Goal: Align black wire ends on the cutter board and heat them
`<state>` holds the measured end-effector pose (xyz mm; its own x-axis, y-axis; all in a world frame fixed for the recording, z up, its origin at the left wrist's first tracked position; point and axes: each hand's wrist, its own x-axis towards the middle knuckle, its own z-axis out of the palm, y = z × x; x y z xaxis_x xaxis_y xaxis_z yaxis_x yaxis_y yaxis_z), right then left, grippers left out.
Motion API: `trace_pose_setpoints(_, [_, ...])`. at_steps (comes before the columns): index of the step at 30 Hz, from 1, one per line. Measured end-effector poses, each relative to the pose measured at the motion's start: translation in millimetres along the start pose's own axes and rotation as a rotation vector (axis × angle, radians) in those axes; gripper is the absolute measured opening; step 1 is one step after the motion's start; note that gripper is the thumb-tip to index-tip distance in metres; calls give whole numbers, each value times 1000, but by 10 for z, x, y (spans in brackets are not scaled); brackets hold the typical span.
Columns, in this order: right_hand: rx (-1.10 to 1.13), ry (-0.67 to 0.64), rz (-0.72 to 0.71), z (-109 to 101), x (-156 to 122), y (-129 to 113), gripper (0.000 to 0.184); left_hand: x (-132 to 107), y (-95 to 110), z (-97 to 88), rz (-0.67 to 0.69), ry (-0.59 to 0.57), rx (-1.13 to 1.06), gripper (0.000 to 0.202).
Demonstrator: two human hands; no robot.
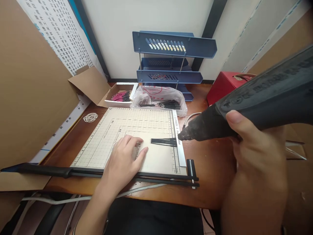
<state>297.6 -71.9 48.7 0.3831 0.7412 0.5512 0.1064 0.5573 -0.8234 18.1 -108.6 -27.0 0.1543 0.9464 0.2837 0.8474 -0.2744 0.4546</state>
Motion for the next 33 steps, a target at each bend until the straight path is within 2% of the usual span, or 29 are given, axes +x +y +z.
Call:
trace_pose_setpoints(4, [-55, -136, -28, -56, 34, -4, 37, -8, -1, -6, -6, 2, 1, 20])
trace_pose_setpoints(7, [-31, -176, -36, -64, 55, 16, 35, -7, 0, -5, -7, 4, 4, 21])
trace_pose_setpoints(12, [-25, -130, -137, -43, 70, 12, 44, -6, 8, -11, -12, -2, 0, 20])
trace_pose_setpoints(18, [19, -183, -66, 3, 61, -68, 33, 3, 16, -13, -13, 1, 5, 19])
trace_pose_setpoints(23, [-12, -120, -88, 27, 60, -49, 29, 4, 14, -5, -10, 1, 5, 19])
trace_pose_setpoints(28, [0, -87, -60, 8, 55, -15, 43, -4, 14, -13, -9, 3, 2, 19])
trace_pose_setpoints(33, [-16, -112, -55, 5, 38, -50, 39, -6, 10, -13, -10, 3, 2, 18])
